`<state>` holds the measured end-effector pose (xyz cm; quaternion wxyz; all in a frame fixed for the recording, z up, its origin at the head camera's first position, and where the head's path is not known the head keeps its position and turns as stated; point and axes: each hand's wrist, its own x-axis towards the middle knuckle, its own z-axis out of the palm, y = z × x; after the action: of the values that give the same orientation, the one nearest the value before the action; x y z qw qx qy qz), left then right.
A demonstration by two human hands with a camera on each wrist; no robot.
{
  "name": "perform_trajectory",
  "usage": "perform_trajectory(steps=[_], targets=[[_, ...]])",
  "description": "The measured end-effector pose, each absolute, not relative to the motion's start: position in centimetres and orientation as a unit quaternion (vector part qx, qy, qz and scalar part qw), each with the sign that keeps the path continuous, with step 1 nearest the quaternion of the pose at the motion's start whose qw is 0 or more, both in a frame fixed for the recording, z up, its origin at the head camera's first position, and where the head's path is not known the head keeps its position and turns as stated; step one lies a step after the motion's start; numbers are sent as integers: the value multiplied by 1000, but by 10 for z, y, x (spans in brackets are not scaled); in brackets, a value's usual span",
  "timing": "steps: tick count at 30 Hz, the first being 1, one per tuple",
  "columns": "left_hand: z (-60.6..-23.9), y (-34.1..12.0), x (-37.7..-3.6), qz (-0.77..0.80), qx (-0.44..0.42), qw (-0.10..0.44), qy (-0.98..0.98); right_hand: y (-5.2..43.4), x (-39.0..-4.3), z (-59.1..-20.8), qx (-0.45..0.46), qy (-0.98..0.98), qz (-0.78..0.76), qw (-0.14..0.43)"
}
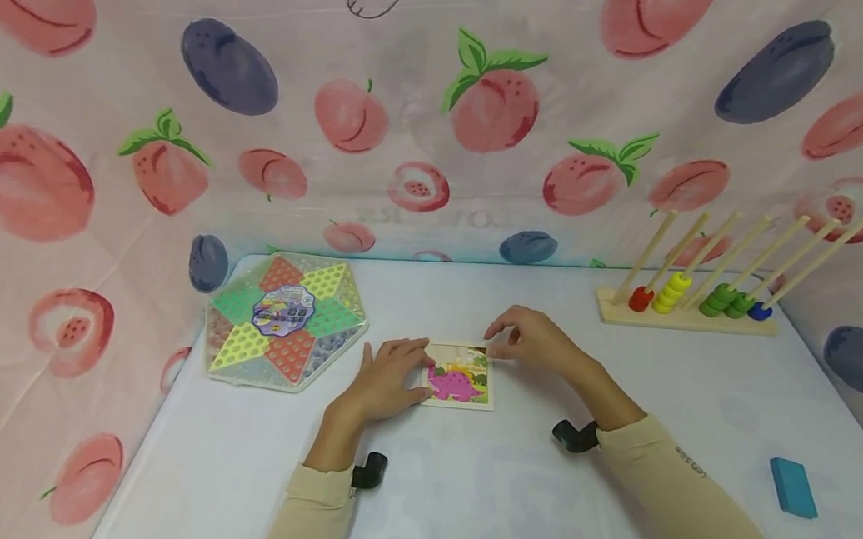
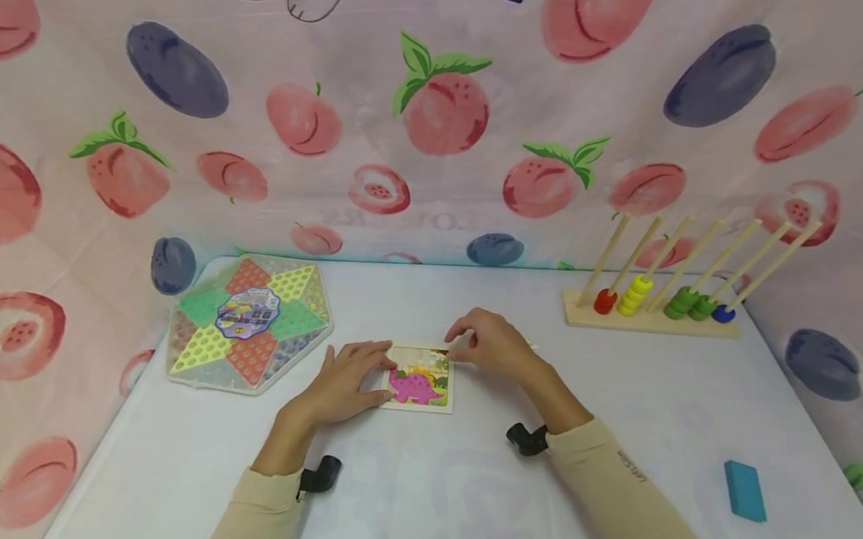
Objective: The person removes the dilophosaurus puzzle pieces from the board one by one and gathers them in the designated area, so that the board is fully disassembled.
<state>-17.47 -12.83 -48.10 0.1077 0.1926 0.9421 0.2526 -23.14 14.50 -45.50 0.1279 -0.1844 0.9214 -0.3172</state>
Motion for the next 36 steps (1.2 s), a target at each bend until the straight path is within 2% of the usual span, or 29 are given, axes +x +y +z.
perform_trajectory(steps=[12, 36], targets=[[-481, -129, -176, 248, 196, 106, 943, 125, -224, -466, -209, 926, -286, 131], [-482, -129, -176, 255, 191, 107, 942, 113, -221, -469, -190, 939, -247, 147]])
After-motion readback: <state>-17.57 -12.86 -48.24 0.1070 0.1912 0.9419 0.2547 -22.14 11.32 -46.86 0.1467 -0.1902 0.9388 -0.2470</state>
